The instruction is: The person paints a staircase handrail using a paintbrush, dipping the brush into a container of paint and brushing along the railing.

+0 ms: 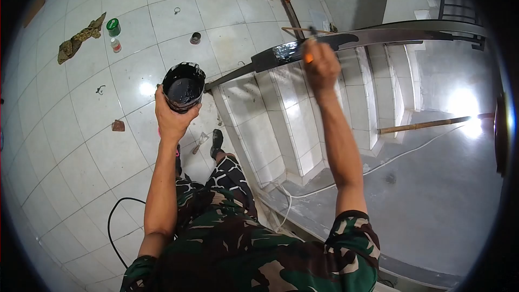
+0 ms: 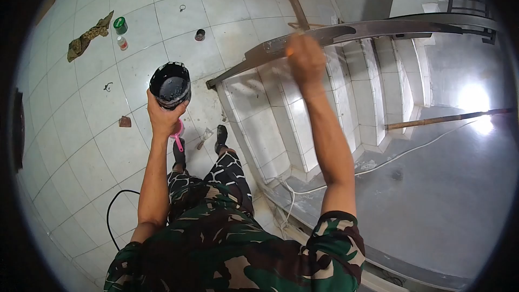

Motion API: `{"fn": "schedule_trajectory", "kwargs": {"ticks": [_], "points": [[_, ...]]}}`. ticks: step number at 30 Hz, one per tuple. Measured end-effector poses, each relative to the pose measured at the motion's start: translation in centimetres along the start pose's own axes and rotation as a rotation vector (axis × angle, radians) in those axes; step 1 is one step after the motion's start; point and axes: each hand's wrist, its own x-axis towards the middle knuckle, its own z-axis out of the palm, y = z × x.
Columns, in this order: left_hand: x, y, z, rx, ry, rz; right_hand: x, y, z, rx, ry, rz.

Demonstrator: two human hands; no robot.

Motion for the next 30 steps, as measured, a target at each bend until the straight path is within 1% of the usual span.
{"fn": "schedule_trajectory", "kwargs": {"ticks": [1,3,5,7,9,10,12,14,15,16,17,18,19,21,23,24,26,27,28,29,30], "points": [[0.0,0.3,0.0,-0.002,0.003,-0.003,0.8,1.0,-0.3,-0.059,-0.018,0.039],[-0.1,0.5,-0.1,-0.002,-0.003,-0.006,-0.7,1.9,0.6,-0.086,-0.152,0.019],[-0.1,0.6,0.1,0.016,0.005,-0.002,-2.5,-1.7,0.7,0.045,-0.158,-0.072],[-0.1,0.7,0.3,0.008,0.000,0.007,-5.1,-6.3,0.7,0.214,-0.040,-0.101],[-0.3,0.5,0.6,0.000,-0.003,0.009,-4.0,-9.1,-2.0,0.403,-0.135,0.031],[-0.2,0.4,0.8,0.015,0.002,0.019,-3.2,-8.7,-2.5,0.399,-0.133,0.033],[-0.1,0.4,1.2,0.027,0.002,0.035,-2.1,-7.2,-3.3,0.551,-0.070,0.335],[-0.1,0.8,1.6,0.007,-0.016,0.026,-2.0,-2.5,-2.8,0.605,-0.199,0.534],[-0.1,0.9,1.9,0.004,-0.020,0.034,-1.8,0.1,-2.8,0.654,-0.283,0.678],[-0.1,1.1,2.2,0.008,-0.025,0.030,-3.6,4.0,-1.5,0.524,-0.235,0.440],[-0.1,1.3,2.4,0.015,-0.029,0.026,-2.8,6.4,-2.5,0.489,-0.296,0.676],[-0.1,1.4,2.8,0.015,-0.026,0.031,-4.4,11.0,-1.4,0.435,-0.248,0.625],[-0.2,1.6,3.3,0.000,-0.021,0.035,-4.0,13.7,-2.5,0.432,-0.204,0.783],[-0.2,1.7,4.1,-0.007,-0.007,0.046,-4.1,20.0,-4.1,0.510,-0.007,0.925],[-0.1,1.9,5.4,0.000,0.001,0.074,-3.6,23.6,-5.9,0.377,0.141,0.903],[0.1,2.3,6.0,0.004,0.011,0.080,-2.7,23.3,-6.4,0.386,0.148,0.897],[0.0,3.2,7.2,-0.030,0.001,0.055,-1.8,20.1,-6.9,0.645,0.093,0.827],[0.0,3.6,8.0,-0.030,0.009,0.060,-2.5,18.9,-5.8,0.767,0.024,0.746],[0.1,3.9,8.7,-0.027,0.010,0.074,-2.5,16.8,-5.3,0.687,-0.069,0.748],[0.0,4.2,9.6,-0.025,0.012,0.087,-4.2,17.4,-3.1,0.544,-0.134,0.514],[-0.1,4.6,10.5,-0.021,0.039,0.101,-3.3,16.1,-3.3,0.627,-0.223,0.620]]}}
